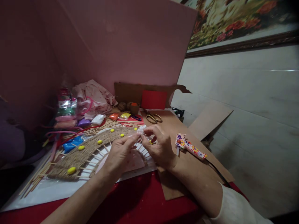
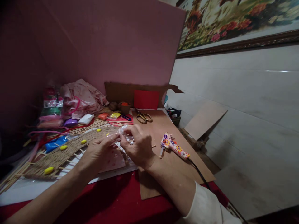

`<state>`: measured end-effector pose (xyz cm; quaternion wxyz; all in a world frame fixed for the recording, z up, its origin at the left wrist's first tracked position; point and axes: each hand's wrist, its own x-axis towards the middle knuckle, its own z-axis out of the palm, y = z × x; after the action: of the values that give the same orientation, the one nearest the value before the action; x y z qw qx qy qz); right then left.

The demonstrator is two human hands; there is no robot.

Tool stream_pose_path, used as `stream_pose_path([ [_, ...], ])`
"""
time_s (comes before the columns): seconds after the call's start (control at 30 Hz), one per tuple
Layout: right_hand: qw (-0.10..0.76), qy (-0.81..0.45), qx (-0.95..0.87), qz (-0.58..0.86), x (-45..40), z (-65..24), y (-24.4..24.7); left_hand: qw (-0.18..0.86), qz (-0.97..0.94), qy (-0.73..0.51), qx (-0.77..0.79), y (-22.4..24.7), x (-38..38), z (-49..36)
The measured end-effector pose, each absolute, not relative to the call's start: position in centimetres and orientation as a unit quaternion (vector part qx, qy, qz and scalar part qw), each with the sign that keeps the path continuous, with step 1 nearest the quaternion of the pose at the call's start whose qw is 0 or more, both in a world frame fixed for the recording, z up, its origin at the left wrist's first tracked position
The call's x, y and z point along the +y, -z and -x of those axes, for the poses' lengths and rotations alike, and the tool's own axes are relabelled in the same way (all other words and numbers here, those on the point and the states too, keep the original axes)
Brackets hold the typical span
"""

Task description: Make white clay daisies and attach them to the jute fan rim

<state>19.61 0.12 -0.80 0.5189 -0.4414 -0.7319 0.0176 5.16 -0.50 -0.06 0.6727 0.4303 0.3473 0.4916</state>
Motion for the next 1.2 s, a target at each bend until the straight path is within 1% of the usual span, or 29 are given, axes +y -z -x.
stream_pose_path([
  [0.13, 0.536, -0.016, -0.715, 0.449, 0.28, -19.56, 0.92, 0.646, -0.433, -0.487, 0.397, -0.32, -0.78, -5.44],
  [0.3, 0.564, -0.05, -0.696, 0.441, 0.51, -19.72, 0.99, 0.688, -0.433, -0.482, 0.328, -0.42, -0.5, -5.44],
  [0.47, 0.523, -0.042, -0.748, 0.407, 0.28, -20.02, 0.96, 0.703, -0.412, -0.485, 0.318, -0.33, -0.15, -5.04],
  [0.6, 0.516, -0.02, -0.753, 0.407, 0.11, -20.09, 0.71, 0.713, -0.398, -0.482, 0.317, -0.43, -0.16, -4.94],
  [0.73, 0.502, -0.011, -0.748, 0.435, 0.04, -19.9, 0.49, 0.667, -0.434, -0.497, 0.346, -0.44, -0.32, -5.02],
  [0.83, 0.511, -0.004, -0.737, 0.443, 0.03, -19.74, 0.5, 0.623, -0.466, -0.497, 0.384, -0.5, -0.55, -5.06],
  [0.97, 0.527, 0.007, -0.724, 0.446, 0.19, -19.72, 0.69, 0.607, -0.491, -0.491, 0.386, -0.67, -0.8, -5.1],
  [1.1, 0.55, -0.012, -0.704, 0.449, 0.5, -19.77, 0.85, 0.624, -0.474, -0.488, 0.384, -0.56, -0.65, -5.25],
  [1.2, 0.581, -0.04, -0.678, 0.448, 0.54, -19.67, 0.82, 0.679, -0.409, -0.499, 0.349, -0.34, -0.34, -5.15],
])
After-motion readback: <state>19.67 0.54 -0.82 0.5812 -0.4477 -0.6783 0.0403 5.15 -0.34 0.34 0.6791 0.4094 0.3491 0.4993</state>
